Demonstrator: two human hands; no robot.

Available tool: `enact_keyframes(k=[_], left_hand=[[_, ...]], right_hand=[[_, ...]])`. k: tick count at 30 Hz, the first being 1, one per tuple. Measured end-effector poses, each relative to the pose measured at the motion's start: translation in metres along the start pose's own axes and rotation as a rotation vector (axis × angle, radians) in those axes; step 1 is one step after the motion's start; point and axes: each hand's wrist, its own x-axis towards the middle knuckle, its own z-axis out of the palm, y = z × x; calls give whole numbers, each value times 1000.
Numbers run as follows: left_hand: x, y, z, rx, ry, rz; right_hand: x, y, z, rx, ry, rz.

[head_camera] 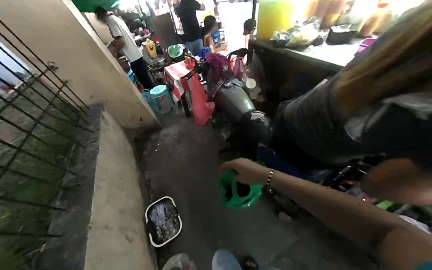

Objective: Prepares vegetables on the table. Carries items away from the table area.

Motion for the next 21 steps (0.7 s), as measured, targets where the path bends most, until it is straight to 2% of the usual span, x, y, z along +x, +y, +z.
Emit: enact_keyframes(k=[4,11,16,20,21], left_hand=[[90,-9,14,29,116,22],[259,-43,-6,323,196,30],[384,-42,-25,157,123,2],[457,-31,-28,-45,169,-18],[473,-31,-28,-25,186,-19]], right_hand=[[89,34,-59,-22,37,-22],[262,87,-140,-25,109,-56],[395,125,-175,-8,272,-78],[484,131,-215,-16,216,-21],[505,134,-224,-20,221,-9]])
